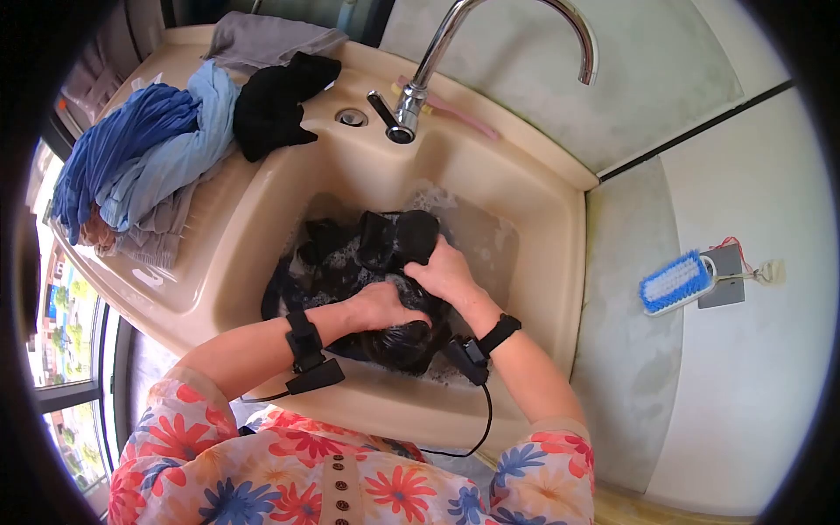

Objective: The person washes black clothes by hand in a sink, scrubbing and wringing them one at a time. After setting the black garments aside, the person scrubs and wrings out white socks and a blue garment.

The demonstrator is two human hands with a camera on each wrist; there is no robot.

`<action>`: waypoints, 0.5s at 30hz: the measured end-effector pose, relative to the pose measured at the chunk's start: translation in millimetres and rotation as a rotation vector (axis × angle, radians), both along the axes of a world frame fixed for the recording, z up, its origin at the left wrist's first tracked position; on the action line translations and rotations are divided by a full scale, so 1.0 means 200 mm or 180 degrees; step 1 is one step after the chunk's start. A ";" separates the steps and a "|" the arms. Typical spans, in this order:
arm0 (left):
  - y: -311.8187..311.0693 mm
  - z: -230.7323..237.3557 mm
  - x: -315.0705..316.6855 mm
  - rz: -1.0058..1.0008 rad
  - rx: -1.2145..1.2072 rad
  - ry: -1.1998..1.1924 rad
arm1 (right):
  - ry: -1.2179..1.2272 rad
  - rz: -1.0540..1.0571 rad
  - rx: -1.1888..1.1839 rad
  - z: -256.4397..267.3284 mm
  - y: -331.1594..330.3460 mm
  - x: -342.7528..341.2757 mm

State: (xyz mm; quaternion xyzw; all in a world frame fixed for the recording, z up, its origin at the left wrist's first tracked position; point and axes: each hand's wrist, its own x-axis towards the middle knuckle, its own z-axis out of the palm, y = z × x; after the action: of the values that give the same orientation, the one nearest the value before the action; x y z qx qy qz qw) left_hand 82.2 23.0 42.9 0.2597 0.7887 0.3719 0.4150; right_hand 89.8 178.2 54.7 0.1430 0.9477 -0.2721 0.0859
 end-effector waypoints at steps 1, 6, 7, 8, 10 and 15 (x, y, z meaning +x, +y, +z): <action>-0.01 0.00 0.01 -0.0005 -0.0003 0.0003 | 0.0003 -0.0005 -0.0003 0.04 -0.01 -0.01; -0.08 0.08 0.02 0.0950 0.1801 -0.3987 | -0.0189 0.0431 -0.2604 0.25 0.08 0.00; -0.10 0.07 0.03 0.1105 0.2256 -0.5039 | -0.0160 0.0379 -0.2890 0.28 0.14 0.02; -0.12 0.06 0.04 0.1174 0.2835 -0.5441 | -0.0041 0.0422 -0.3419 0.33 0.17 0.04; -0.12 0.16 0.06 0.1216 0.2893 -0.5708 | 0.0719 0.0306 -0.4061 0.28 0.22 0.11; -0.13 0.16 0.16 0.0096 0.4343 -0.6957 | 0.0389 -0.1022 -0.5128 0.20 0.19 0.20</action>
State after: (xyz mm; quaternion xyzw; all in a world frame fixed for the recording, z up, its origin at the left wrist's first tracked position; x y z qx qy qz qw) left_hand 114.5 -2.7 74.1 -0.0284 -0.3045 0.7210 0.6218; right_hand 129.6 216.0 94.2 0.1563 0.4330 -0.8849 0.0705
